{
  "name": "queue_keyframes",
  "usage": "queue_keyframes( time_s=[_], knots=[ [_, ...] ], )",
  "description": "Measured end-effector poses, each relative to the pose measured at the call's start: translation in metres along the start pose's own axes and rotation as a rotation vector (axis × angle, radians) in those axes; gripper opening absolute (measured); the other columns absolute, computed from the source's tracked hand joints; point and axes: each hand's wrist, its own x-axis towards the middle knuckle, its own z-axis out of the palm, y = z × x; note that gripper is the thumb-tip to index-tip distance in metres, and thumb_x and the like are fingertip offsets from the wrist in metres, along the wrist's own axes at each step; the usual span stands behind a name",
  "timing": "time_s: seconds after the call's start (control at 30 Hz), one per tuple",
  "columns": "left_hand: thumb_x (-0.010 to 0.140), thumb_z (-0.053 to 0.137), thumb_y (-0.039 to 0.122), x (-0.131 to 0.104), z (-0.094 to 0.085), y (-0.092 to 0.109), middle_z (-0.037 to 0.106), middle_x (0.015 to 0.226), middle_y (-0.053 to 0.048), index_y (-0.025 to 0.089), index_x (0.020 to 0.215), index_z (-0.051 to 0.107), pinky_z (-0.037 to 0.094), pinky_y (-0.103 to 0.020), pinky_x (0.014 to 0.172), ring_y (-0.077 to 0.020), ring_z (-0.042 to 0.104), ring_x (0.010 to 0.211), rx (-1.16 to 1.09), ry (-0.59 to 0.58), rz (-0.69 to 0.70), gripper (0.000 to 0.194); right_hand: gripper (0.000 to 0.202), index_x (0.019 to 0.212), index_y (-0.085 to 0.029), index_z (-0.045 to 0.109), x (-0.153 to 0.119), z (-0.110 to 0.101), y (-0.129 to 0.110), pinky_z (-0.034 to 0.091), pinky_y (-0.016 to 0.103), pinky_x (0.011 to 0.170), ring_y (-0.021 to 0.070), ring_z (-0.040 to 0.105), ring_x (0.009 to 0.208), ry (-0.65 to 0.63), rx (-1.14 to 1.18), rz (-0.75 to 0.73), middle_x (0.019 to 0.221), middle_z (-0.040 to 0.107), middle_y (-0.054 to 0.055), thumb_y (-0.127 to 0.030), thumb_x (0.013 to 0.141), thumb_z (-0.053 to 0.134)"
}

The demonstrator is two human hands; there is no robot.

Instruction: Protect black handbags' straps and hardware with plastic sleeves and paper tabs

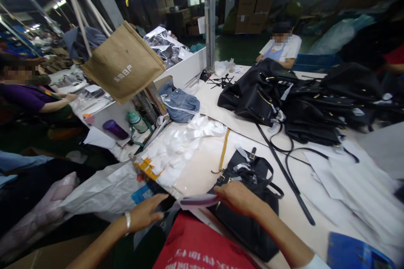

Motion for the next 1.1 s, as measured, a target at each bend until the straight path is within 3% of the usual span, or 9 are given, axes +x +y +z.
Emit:
queue_keyframes(
  time_s=[0.1,0.17,0.23,0.33,0.47,0.67,0.83,1.1],
  knots=[
    [0.080,0.056,0.045,0.041,0.008,0.036,0.053,0.129,-0.008,0.025,0.129,0.045,0.027,-0.042,0.108,-0.0273,0.041,0.124,-0.022,-0.062,0.273,0.055,0.015,0.092,-0.019,0.058,0.009,-0.006,-0.011,0.029,0.026,0.057,0.0186,0.061,0.070,-0.001,-0.004,0.008,0.075,0.067,0.006,-0.024,0.088,0.045],
    [0.077,0.059,0.044,0.067,0.022,0.058,0.058,0.122,-0.008,0.024,0.127,0.047,0.036,-0.039,0.101,-0.0270,0.049,0.116,-0.100,-0.188,0.421,0.055,0.017,0.099,-0.020,0.057,0.011,-0.011,-0.016,0.029,0.026,0.058,0.0185,0.062,0.073,0.019,0.029,0.036,0.079,0.067,0.006,-0.026,0.089,0.044],
    [0.081,0.054,0.041,0.087,0.039,0.068,0.067,0.101,-0.006,0.023,0.117,0.053,0.046,-0.034,0.084,-0.0227,0.062,0.093,-0.234,-0.319,0.430,0.040,0.019,0.102,-0.021,0.056,0.009,-0.015,-0.020,0.029,0.026,0.059,0.0183,0.062,0.075,0.048,0.073,0.098,0.081,0.067,0.005,-0.027,0.091,0.043],
    [0.087,0.043,0.038,0.103,0.057,0.062,0.067,0.075,-0.002,0.019,0.099,0.055,0.046,-0.025,0.059,-0.0143,0.062,0.061,-0.383,-0.411,0.345,0.026,0.021,0.098,-0.019,0.056,0.001,-0.017,-0.019,0.030,0.026,0.061,0.0195,0.062,0.077,0.087,0.121,0.259,0.081,0.067,0.006,-0.035,0.091,0.044],
    [0.085,0.047,0.038,0.114,0.057,0.043,0.066,0.068,-0.001,0.018,0.090,0.050,0.040,-0.021,0.048,-0.0107,0.057,0.050,-0.455,-0.446,0.283,0.021,0.028,0.105,-0.020,0.054,-0.016,-0.017,-0.010,0.033,0.027,0.067,0.0203,0.060,0.083,0.146,0.179,0.398,0.087,0.066,0.005,-0.041,0.089,0.048],
    [0.082,0.052,0.044,0.116,0.053,0.027,0.069,0.072,-0.005,0.018,0.087,0.044,0.043,-0.022,0.047,-0.0124,0.061,0.049,-0.699,-0.484,0.158,0.027,0.018,0.092,-0.021,0.059,-0.021,-0.012,0.002,0.031,0.026,0.064,0.0179,0.059,0.080,0.055,0.233,0.470,0.085,0.065,0.003,-0.035,0.088,0.048],
    [0.075,0.062,0.044,0.113,0.058,0.022,0.071,0.074,-0.008,0.018,0.082,0.043,0.047,-0.025,0.053,-0.0176,0.067,0.059,-0.811,-0.467,0.064,0.034,0.013,0.088,-0.020,0.060,-0.012,-0.007,-0.003,0.027,0.025,0.059,0.0158,0.058,0.075,0.049,0.235,0.493,0.082,0.065,0.001,-0.032,0.084,0.055],
    [0.075,0.061,0.048,0.105,0.063,0.028,0.070,0.070,-0.005,0.018,0.080,0.046,0.040,-0.022,0.051,-0.0176,0.066,0.060,-0.747,-0.423,0.080,0.035,0.020,0.094,-0.019,0.061,0.011,0.010,-0.028,0.026,0.025,0.059,0.0171,0.057,0.074,0.037,0.235,0.416,0.080,0.065,0.004,-0.036,0.085,0.053]
  ],
)
